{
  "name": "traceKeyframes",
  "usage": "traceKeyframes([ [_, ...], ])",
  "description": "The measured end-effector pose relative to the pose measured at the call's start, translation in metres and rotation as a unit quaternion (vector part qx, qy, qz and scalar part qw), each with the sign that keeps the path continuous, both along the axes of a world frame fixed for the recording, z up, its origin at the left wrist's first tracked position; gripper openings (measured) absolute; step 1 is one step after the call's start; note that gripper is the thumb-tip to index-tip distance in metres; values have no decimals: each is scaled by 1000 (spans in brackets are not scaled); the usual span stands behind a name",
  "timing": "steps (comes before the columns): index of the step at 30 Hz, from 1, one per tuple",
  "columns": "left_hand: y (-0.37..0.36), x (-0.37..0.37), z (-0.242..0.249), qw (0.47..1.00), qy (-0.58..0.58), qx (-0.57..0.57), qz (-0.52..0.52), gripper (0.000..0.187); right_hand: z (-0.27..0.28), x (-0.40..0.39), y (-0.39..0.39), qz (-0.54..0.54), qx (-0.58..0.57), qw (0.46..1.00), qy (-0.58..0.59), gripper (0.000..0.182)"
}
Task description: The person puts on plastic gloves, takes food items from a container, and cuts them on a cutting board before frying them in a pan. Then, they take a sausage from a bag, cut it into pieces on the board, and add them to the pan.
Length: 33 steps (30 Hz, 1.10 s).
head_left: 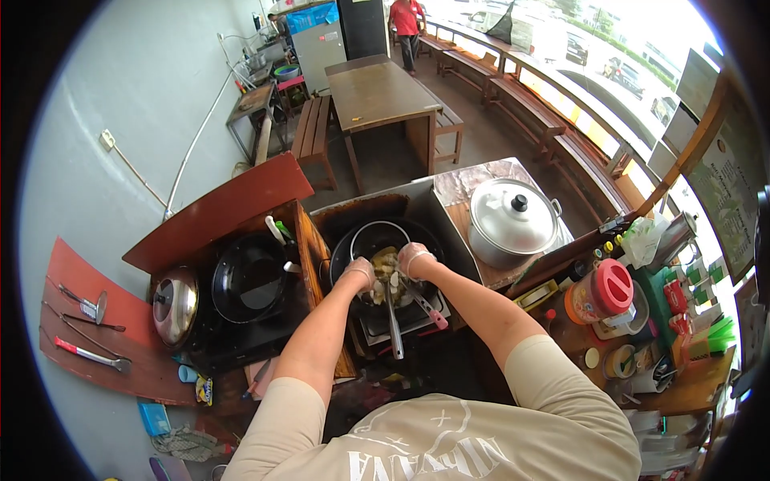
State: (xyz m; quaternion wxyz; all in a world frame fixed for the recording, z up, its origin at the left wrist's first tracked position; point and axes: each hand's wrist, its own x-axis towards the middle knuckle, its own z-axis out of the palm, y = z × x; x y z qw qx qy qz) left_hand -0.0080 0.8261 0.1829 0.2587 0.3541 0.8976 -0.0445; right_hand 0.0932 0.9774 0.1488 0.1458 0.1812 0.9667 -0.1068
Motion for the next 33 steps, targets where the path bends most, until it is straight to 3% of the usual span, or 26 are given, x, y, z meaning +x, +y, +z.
traceKeyframes([
  [3, -3, -10, 1, 997, -7, -69, -19, 36, 9, 9, -6, -102, -129, 982, 91, 28],
  [6, -6, -15, -1, 1000, -6, -28, 10, 34, 3, 7, 0, -111, -153, 978, 93, 23],
  [7, -5, -14, 3, 999, -1, -33, -25, 34, 6, 11, -1, -136, -178, 969, 101, 23],
  [8, -4, -13, 5, 997, 1, -40, -61, 34, -6, 6, 4, -96, -132, 984, 72, 24],
  [10, 2, -13, -10, 999, 3, 27, -35, 30, 7, 14, 2, -140, -161, 973, 91, 28],
  [12, 18, -24, -32, 960, 82, -50, -263, 27, 12, 20, -1, -165, -149, 966, 135, 29],
  [14, 31, -19, -33, 976, 50, -16, -210, 30, 34, 30, -4, -176, -175, 961, 120, 32],
  [17, 47, -7, -19, 993, 44, 71, -89, 36, 23, 22, 2, -197, -149, 967, 62, 37],
  [18, 46, 0, -10, 993, 42, 69, -91, 36, 19, 20, 5, -199, -150, 967, 60, 37],
  [20, 33, 22, 27, 971, 7, 236, 40, 44, 19, 23, 2, -186, -137, 967, 103, 41],
  [22, 31, 21, 28, 969, 36, 243, 34, 52, 35, 28, 1, -203, -188, 957, 87, 50],
  [25, -5, 36, 44, 951, 85, 296, 4, 41, 33, 37, 3, -174, -201, 950, 164, 61],
  [26, -28, 51, 58, 945, 95, 314, -5, 39, 50, 48, -2, -170, -196, 950, 176, 54],
  [28, -80, 90, 79, 949, 43, 308, 45, 37, 69, 81, -10, -153, -204, 926, 279, 46],
  [30, -127, 124, 65, 963, -40, 249, 94, 47, 59, 113, -9, -166, -225, 893, 354, 40],
  [31, -144, 139, 50, 951, -137, 239, 142, 51, 85, 133, -19, -193, -252, 901, 297, 36],
  [33, -156, 171, 38, 889, -313, 213, 259, 58, 77, 160, -32, -227, -161, 914, 296, 36],
])
